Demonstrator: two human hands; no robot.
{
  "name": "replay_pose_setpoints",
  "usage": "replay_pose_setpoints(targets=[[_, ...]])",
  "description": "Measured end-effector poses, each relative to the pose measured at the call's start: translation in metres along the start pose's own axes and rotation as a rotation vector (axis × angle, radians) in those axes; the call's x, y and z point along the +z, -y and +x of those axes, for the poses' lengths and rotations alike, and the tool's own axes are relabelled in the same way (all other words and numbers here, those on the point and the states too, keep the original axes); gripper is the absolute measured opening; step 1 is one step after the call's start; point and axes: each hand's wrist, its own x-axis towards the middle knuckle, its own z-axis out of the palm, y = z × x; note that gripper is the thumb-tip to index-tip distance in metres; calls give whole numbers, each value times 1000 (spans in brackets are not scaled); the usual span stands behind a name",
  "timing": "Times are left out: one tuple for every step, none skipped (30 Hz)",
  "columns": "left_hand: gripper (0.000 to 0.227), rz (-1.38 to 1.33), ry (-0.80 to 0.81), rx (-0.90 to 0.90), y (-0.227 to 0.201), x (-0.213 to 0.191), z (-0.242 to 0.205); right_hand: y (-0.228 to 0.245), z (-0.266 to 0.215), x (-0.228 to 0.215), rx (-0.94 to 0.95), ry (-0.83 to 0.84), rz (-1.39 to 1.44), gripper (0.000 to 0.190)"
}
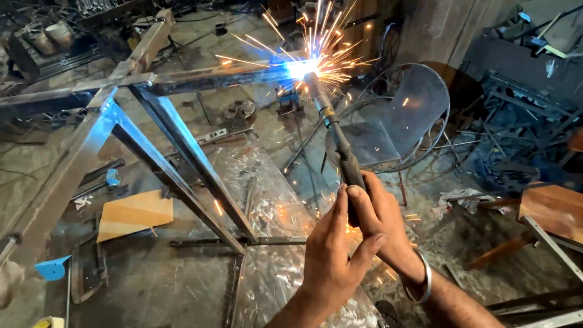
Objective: Welding metal components to assemble a metal stand or frame.
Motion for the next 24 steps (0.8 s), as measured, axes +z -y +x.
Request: replay_pose_setpoints(targets=[[87,32,-11,24,2,2,-1,0,0,-1,5,5,10,40],[85,65,-22,46,5,3,-1,0,1,-1,10,12,20,40],[85,68,-23,45,5,4,-1,-1,2,-2,10,15,23,40],[86,69,-21,47,6,5,0,-2,3,-2,30,19,22,40],[87,70,-20,50,6,5,0,-3,4,-2,49,24,22,40],[87,75,-24,46,6,6,1,-6,5,-4,48,31,25,40],[87,60,-14,50,6,7,2,-8,5,-5,25,32,24,40],[88,47,-2,51,6,7,3,-11,6,-6,4,34,26,40],[88,54,-4,46,8,12,1,-17,6,-8,5,41,32,40],[88,94,-17,59,11,15,1,-22,8,-9,-46,21,16,41],[89,134,-30,72,13,20,2,-27,11,-10,-97,1,0,42],[89,146,-38,71,19,25,0,-41,11,-13,-103,10,8,42],[88,162,-32,86,25,32,-2,-54,12,-16,-37,33,66,43],[87,182,-30,97,33,38,-2,-68,17,-19,28,63,125,45],[87,197,-41,94,41,46,-2,-84,20,-23,20,79,134,45],[88,248,-45,125,51,55,-1,-101,25,-27,-3,112,149,43],[89,299,-49,156,62,66,2,-119,33,-31,-26,144,165,41],[89,320,-65,140,68,74,8,-130,44,-34,-30,172,177,41],[92,312,-53,96,76,84,16,-142,56,-38,39,215,215,43],[95,302,-47,43,84,97,23,-155,68,-44,113,267,248,44],[95,321,-70,18,97,108,33,-164,83,-46,115,305,254,44],[94,356,-77,-38,109,121,42,-174,99,-50,76,359,319,45],[94,389,-82,-96,120,134,52,-183,114,-56,40,412,386,46],[94,414,-114,-122,133,146,64,-206,135,-57,38,459,397,46]])
